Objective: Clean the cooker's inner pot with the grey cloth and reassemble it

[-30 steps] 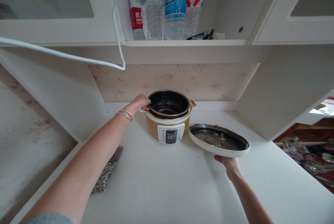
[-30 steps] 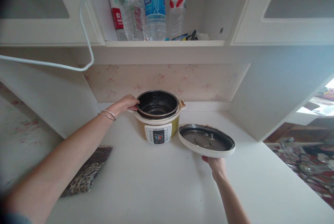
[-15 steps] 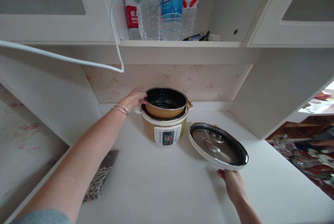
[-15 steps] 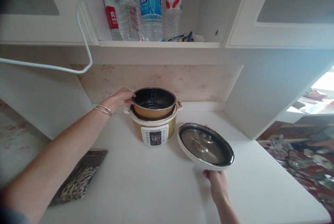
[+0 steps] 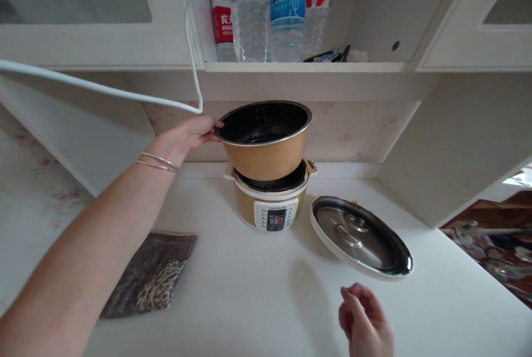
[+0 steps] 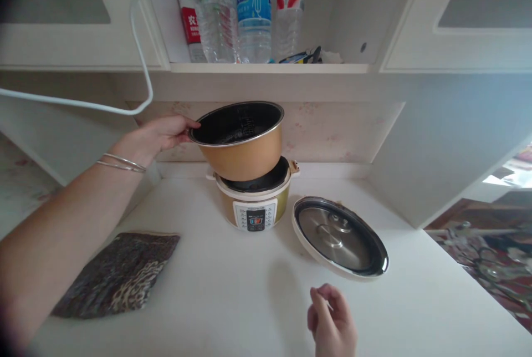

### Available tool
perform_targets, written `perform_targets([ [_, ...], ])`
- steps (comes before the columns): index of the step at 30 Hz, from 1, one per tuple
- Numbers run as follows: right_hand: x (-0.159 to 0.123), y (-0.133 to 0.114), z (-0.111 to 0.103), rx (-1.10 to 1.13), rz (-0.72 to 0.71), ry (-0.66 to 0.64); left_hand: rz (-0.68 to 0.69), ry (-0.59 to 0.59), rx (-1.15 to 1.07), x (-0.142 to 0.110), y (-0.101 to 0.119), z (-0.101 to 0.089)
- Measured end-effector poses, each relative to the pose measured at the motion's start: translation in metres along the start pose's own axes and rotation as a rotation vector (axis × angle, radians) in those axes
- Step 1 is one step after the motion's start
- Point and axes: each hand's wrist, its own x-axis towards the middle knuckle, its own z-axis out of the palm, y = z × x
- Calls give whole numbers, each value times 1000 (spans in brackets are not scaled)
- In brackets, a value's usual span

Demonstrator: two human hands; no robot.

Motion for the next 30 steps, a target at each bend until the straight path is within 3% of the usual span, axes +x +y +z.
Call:
perform_targets([
  [3,-9,-38,39,23,-120,-241,15,-85,-122,-25,-8,-26],
  [7,-26,-99,85,77,-221,-521,16,-142,-117,-67,-25,-55],
  [11,-43,-130,102,139,-261,-577,0,-147,-107,-111,-53,-80],
  [15,-54,-119,94,3,-170,-593,-34,-131,-93,-149,-97,-102],
  [20,-70,-88,84,-279,-76,-719,-113,-100,-42,-190,-155,-117],
  [25,-81,-63,84,-376,-22,-764,-219,-113,2,-217,-203,-118],
  [30,-73,-47,92,-367,9,-739,-253,-89,-17,-225,-241,-109],
])
